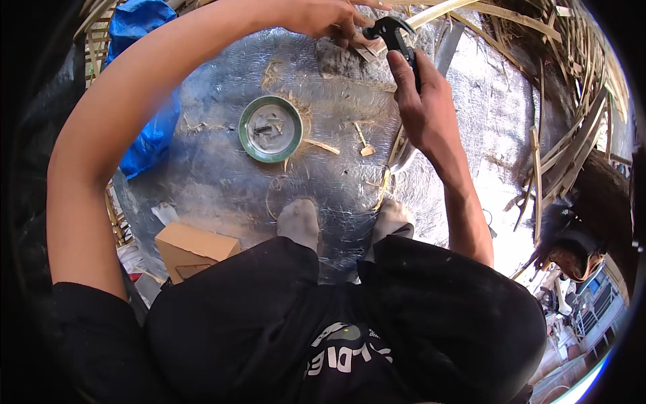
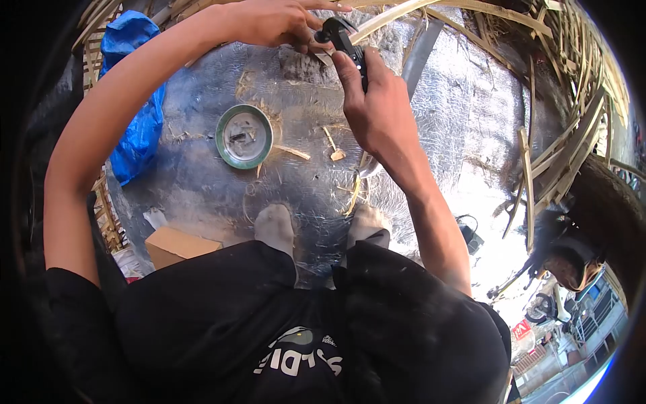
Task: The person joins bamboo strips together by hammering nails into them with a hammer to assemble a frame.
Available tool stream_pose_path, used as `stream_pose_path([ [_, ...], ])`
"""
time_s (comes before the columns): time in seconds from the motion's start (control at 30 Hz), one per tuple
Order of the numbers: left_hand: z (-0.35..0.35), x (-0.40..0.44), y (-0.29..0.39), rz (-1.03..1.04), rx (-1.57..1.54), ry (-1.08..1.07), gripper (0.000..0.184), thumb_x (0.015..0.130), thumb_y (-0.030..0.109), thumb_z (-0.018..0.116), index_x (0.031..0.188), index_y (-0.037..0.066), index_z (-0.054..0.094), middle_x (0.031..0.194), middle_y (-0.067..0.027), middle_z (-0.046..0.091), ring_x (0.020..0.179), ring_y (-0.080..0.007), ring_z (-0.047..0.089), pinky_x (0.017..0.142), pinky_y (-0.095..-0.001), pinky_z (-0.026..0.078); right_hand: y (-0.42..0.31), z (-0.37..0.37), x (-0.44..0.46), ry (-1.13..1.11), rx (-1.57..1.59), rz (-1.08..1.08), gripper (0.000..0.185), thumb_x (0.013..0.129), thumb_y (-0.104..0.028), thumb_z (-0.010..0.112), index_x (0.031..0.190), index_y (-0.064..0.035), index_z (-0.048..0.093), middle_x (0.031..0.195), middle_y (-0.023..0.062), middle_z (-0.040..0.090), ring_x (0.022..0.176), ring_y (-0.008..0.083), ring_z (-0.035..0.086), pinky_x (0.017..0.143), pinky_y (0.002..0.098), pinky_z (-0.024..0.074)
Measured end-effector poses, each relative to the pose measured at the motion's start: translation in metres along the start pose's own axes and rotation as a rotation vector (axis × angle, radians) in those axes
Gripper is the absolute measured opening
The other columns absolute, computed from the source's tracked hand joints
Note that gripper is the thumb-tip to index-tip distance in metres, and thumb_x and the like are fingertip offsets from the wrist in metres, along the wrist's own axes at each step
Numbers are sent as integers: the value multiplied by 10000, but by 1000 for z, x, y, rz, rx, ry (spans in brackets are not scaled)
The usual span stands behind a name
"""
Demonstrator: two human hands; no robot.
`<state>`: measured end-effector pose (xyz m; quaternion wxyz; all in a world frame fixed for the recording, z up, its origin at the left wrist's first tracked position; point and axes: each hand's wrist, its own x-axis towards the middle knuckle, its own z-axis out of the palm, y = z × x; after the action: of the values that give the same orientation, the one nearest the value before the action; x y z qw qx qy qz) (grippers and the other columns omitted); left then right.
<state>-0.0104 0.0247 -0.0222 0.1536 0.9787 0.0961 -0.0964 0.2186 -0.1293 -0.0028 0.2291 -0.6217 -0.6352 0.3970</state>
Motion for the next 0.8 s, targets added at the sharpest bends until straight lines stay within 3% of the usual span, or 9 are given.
stream_pose_path([
  [0.07,-8,2,5,4,-8,12,391,830,70,606,1139,223,790,1554,37,516,1545,-277,268,1124,-595,338,-1,1,2,-16,-30,3,445,1061,-408,535,1059,33,604,737,281,633,657,442,615,628,496,443],
  [0.13,-7,3,4,29,62,22,357,867,92,626,1152,237,784,1447,24,607,1532,-290,292,1123,-569,344,1,0,7,-38,-121,-84,453,1062,-412,534,1049,37,597,707,267,620,614,420,595,607,481,437],
  [0.27,-3,8,-10,114,-278,77,362,839,104,656,1156,225,780,1508,7,559,1516,-307,305,1134,-570,359,-4,-2,1,44,-23,-45,460,1060,-410,532,1038,46,593,763,306,651,708,477,648,645,505,472],
  [0.3,11,9,-25,156,142,66,431,813,108,677,1221,225,754,1519,-34,548,1497,-325,335,1127,-569,374,6,5,4,-10,-85,-59,457,1058,-408,534,1042,45,595,769,314,652,721,488,650,648,518,472],
  [0.33,0,6,-9,158,146,72,431,813,108,677,1221,225,754,1519,-34,548,1497,-325,335,1127,-569,374,12,9,7,-59,-145,-80,453,1057,-406,537,1047,43,596,775,323,654,733,499,653,651,530,471],
  [0.4,-20,-3,21,-36,-32,116,505,798,107,693,1288,225,721,1457,-73,598,1465,-350,388,1121,-579,371,9,4,9,-48,-144,-99,438,1057,-397,537,1058,38,594,747,323,643,715,503,648,655,544,466],
  [0.53,-2,9,-7,5,-147,62,640,767,65,695,1391,202,648,1567,-150,467,1433,-379,429,1166,-503,362,4,3,7,-66,-183,-41,432,1056,-399,537,1058,31,588,748,326,638,736,520,643,676,551,468],
  [0.63,-8,13,-6,-80,-447,57,652,758,36,694,1390,189,646,1600,-155,418,1442,-379,415,1186,-455,357,9,5,9,-23,-157,-21,434,1058,-402,535,1056,28,587,757,328,639,741,514,641,673,541,465],
  [0.8,-13,19,3,45,-178,282,590,770,51,674,1342,196,685,1623,-89,411,1449,-379,404,1196,-453,343,18,5,6,40,-81,-3,439,1063,-406,528,1054,29,588,769,320,639,730,498,630,661,528,454],
])
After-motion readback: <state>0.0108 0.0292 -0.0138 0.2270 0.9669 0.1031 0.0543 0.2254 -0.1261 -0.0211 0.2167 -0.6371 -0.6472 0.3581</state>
